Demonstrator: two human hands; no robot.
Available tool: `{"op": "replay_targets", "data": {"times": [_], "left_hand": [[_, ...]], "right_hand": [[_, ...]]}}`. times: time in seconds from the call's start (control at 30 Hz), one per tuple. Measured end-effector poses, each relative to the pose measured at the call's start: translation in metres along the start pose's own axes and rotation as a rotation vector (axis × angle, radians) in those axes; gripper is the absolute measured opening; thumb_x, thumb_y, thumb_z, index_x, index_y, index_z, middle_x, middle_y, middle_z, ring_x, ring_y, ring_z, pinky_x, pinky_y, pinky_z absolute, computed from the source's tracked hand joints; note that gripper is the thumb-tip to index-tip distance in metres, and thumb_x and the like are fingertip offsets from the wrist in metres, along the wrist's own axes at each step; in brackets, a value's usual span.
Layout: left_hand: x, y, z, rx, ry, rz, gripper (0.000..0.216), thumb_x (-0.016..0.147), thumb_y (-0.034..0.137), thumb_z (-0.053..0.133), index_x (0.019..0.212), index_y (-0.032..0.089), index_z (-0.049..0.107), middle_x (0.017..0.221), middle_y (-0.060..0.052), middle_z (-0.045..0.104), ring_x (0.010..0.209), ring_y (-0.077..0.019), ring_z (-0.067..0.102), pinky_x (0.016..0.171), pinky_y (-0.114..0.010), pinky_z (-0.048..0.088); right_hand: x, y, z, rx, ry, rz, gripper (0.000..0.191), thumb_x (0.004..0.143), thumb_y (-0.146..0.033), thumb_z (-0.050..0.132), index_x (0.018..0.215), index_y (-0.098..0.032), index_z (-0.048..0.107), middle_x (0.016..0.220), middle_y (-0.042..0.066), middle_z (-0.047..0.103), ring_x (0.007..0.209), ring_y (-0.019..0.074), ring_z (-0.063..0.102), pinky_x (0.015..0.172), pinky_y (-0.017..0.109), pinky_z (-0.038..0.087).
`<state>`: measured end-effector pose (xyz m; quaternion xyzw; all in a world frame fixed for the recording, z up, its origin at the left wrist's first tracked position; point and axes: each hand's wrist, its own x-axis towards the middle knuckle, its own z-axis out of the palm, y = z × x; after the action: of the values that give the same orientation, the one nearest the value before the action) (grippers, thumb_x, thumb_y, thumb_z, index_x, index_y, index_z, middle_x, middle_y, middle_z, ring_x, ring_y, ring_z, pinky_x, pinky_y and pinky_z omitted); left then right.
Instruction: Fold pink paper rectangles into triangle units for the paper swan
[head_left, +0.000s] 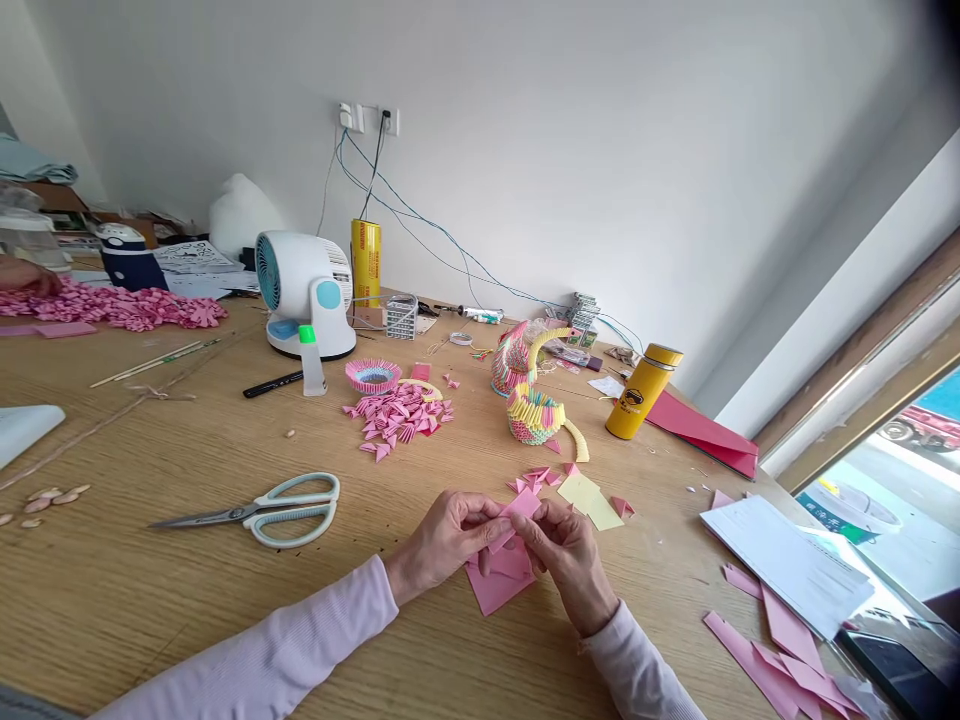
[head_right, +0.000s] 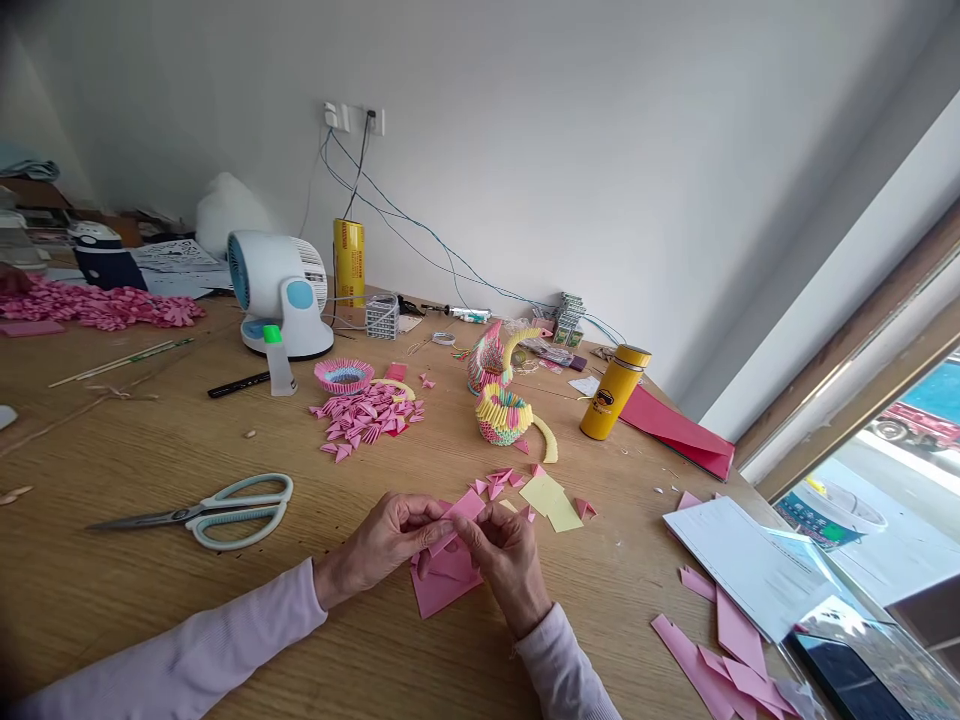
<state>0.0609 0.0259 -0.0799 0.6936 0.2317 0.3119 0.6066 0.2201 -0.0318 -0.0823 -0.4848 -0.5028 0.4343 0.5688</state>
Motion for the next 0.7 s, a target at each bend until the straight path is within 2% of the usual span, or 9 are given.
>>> {"op": "replay_targets", "data": {"times": [0.1,0.3,0.37,0.43,0.5,0.6,0.7], "left_hand": [[0.0,-0.005,0.001,-0.023,0.011,0.001,0.031,0.08,0.041,0.063,0.073,0.011,0.063,0.056,0.003,0.053,0.043,-0.0069,0.049,0.042,-0.017,0.037],[0.0,-0.008,0.003,-0.04,0.059,0.001,0.034,0.081,0.043,0.062,0.073,0.01,0.062,0.06,0.0,0.056,0.042,-0.0056,0.046,0.041,-0.017,0.034],[0.0,-0.007,0.004,-0.049,0.084,0.001,0.034,0.082,0.043,0.061,0.072,0.01,0.061,0.062,0.0,0.057,0.042,-0.0055,0.046,0.041,-0.018,0.034],[0.001,-0.006,0.006,-0.043,0.09,0.001,0.034,0.082,0.042,0.061,0.071,0.01,0.06,0.061,0.001,0.055,0.042,-0.0059,0.046,0.041,-0.018,0.035],[0.001,-0.006,0.007,-0.022,0.067,0.005,0.033,0.081,0.041,0.062,0.071,0.01,0.061,0.06,0.001,0.055,0.043,-0.0062,0.046,0.042,-0.018,0.036],[0.002,-0.007,0.008,0.006,0.02,-0.003,0.032,0.08,0.039,0.063,0.066,0.011,0.06,0.055,0.002,0.052,0.043,-0.0059,0.044,0.042,-0.017,0.033],[0.0,-0.006,0.006,0.026,-0.027,-0.055,0.032,0.08,0.039,0.063,0.067,0.01,0.062,0.053,0.002,0.053,0.041,-0.0059,0.042,0.04,-0.017,0.03]], "right_hand": [[0.001,0.002,-0.002,-0.02,0.045,-0.002,0.038,0.072,-0.044,0.073,0.058,-0.016,0.053,0.043,-0.005,0.049,0.038,0.0049,0.038,0.039,0.019,0.025],[0.008,-0.002,-0.02,0.088,0.295,-0.094,0.033,0.079,-0.045,0.067,0.069,-0.015,0.058,0.049,-0.006,0.046,0.04,0.0041,0.034,0.039,0.018,0.023],[0.007,-0.002,-0.02,0.092,0.242,-0.068,0.034,0.082,-0.048,0.062,0.073,-0.015,0.059,0.051,-0.005,0.046,0.04,0.0042,0.032,0.038,0.019,0.02],[0.005,0.0,-0.016,0.056,0.108,-0.005,0.033,0.082,-0.048,0.063,0.076,-0.016,0.06,0.049,-0.006,0.043,0.04,0.0049,0.03,0.038,0.019,0.019],[0.002,0.003,-0.008,0.03,0.036,0.006,0.033,0.079,-0.046,0.066,0.068,-0.016,0.056,0.048,-0.006,0.041,0.042,0.0053,0.031,0.04,0.02,0.021],[0.001,0.005,-0.001,0.018,0.037,-0.034,0.038,0.077,-0.044,0.069,0.059,-0.017,0.048,0.049,-0.006,0.04,0.044,0.0058,0.032,0.043,0.02,0.023],[0.003,0.002,-0.004,0.041,0.097,-0.073,0.035,0.077,-0.042,0.069,0.062,-0.017,0.05,0.051,-0.006,0.042,0.045,0.0061,0.033,0.043,0.02,0.024]]}}
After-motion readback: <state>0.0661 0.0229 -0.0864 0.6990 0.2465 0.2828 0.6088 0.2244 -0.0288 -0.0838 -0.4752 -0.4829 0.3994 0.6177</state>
